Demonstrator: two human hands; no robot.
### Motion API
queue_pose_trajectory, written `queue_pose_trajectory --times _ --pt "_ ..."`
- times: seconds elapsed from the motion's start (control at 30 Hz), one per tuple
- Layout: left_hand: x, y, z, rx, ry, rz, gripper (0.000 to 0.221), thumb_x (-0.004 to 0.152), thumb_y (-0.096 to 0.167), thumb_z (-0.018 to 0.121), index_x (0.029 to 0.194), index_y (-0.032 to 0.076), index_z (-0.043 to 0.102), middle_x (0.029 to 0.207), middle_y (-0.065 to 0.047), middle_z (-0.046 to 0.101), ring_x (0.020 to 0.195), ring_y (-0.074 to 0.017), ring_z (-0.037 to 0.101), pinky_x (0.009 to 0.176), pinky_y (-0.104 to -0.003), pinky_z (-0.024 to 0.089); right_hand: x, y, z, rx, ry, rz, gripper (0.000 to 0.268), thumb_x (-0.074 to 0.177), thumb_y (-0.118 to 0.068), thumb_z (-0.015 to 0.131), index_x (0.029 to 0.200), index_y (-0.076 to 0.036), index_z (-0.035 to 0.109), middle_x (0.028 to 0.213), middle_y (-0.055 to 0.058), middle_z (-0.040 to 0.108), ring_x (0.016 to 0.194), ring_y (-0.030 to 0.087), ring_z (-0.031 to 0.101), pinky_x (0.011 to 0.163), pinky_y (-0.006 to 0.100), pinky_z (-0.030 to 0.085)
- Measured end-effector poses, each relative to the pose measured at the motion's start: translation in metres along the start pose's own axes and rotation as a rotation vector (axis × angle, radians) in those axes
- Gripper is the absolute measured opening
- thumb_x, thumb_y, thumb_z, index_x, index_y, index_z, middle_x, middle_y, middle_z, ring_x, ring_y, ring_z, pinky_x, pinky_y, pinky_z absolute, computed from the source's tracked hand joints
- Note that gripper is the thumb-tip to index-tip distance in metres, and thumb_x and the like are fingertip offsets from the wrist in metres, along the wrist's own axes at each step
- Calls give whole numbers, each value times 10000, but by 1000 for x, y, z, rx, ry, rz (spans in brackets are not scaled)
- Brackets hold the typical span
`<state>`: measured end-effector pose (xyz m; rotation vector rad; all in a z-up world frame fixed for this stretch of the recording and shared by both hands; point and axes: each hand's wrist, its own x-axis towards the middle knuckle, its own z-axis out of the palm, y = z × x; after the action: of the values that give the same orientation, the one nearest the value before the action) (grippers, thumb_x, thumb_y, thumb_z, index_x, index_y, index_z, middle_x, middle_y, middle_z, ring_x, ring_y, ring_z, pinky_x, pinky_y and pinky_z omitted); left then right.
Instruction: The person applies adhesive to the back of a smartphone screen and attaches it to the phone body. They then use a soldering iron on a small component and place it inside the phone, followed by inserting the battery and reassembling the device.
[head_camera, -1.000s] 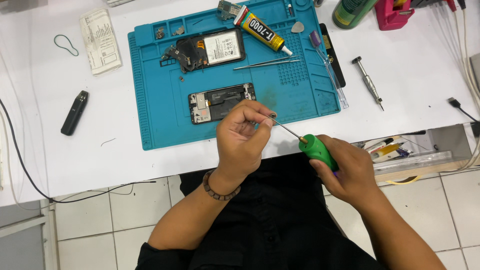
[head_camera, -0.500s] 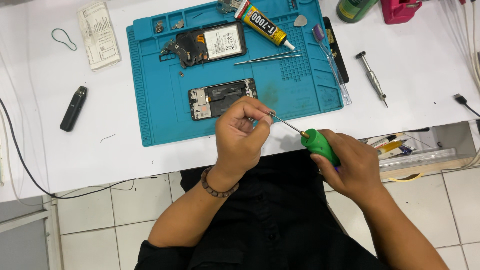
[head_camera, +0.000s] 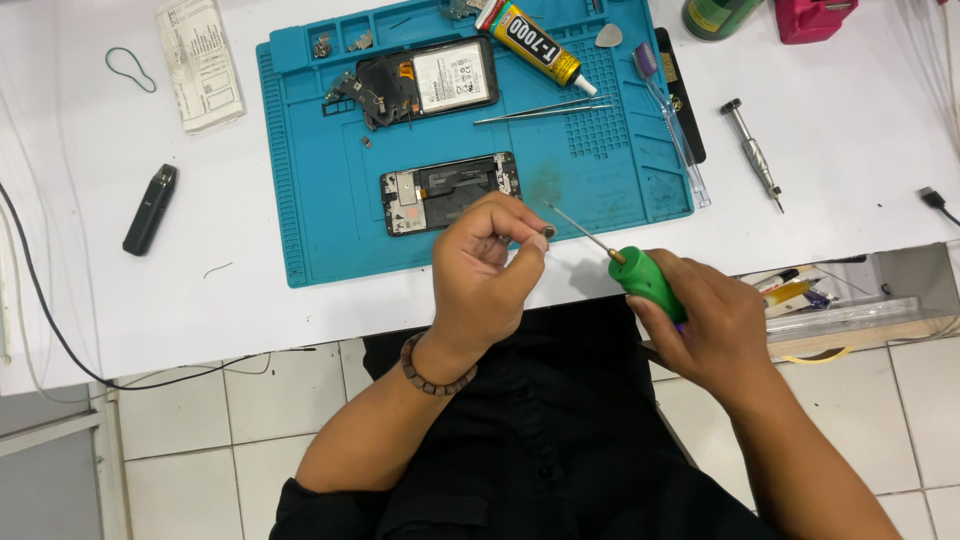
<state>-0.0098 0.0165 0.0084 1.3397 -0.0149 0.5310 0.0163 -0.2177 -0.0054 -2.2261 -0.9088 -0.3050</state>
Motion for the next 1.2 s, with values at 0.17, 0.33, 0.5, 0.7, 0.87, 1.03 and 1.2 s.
queue_pose_trajectory --times 0.17,0.33,0.5,0.7,0.87,1.03,1.2 --pt "0 4 -1 -14 27 12 86 815 -80 652 783 -4 629 842 -156 659 803 -193 651 750 -312 559 -11 9 3 66 19 69 359 914 -237 729 1187 -4 735 757 147 725 654 380 689 573 430 553" --pt "-1 1 4 -44 29 20 97 832 -72 646 779 1 609 844 -157 654 805 -191 653 761 -311 560 -1 -9 3 128 1 4 359 877 -235 742 1144 5 739 725 161 721 623 392 683 537 447 549" --pt "0 0 2 -30 35 34 99 829 -76 653 778 -1 614 838 -152 654 810 -192 661 767 -309 561 5 -12 3 143 11 -1 357 881 -216 738 1153 16 737 733 163 731 616 379 686 534 434 550" --pt "0 -2 4 -23 26 55 94 816 -94 651 777 -18 612 835 -166 652 795 -209 668 754 -323 568 0 -2 4 98 37 -9 365 890 -220 733 1165 19 728 731 158 720 620 380 688 533 444 549" --pt "1 5 7 -52 7 92 97 822 -96 672 791 -36 603 850 -191 644 798 -262 683 739 -335 573 -2 5 -3 121 93 35 371 891 -229 728 1164 23 727 751 171 714 647 413 691 543 455 542" --pt "-2 3 3 -7 -3 11 85 851 -82 642 813 -56 570 874 -219 613 809 -242 656 748 -335 579 1 -14 3 251 107 -16 355 870 -224 753 1130 16 731 764 202 742 656 423 727 556 499 585" --pt "-6 0 5 -2 29 -13 97 876 -97 636 829 -22 597 901 -165 621 849 -221 658 762 -310 600 -2 -10 -2 149 76 -40 348 963 -313 650 1193 -52 675 788 111 688 653 324 674 548 418 516"
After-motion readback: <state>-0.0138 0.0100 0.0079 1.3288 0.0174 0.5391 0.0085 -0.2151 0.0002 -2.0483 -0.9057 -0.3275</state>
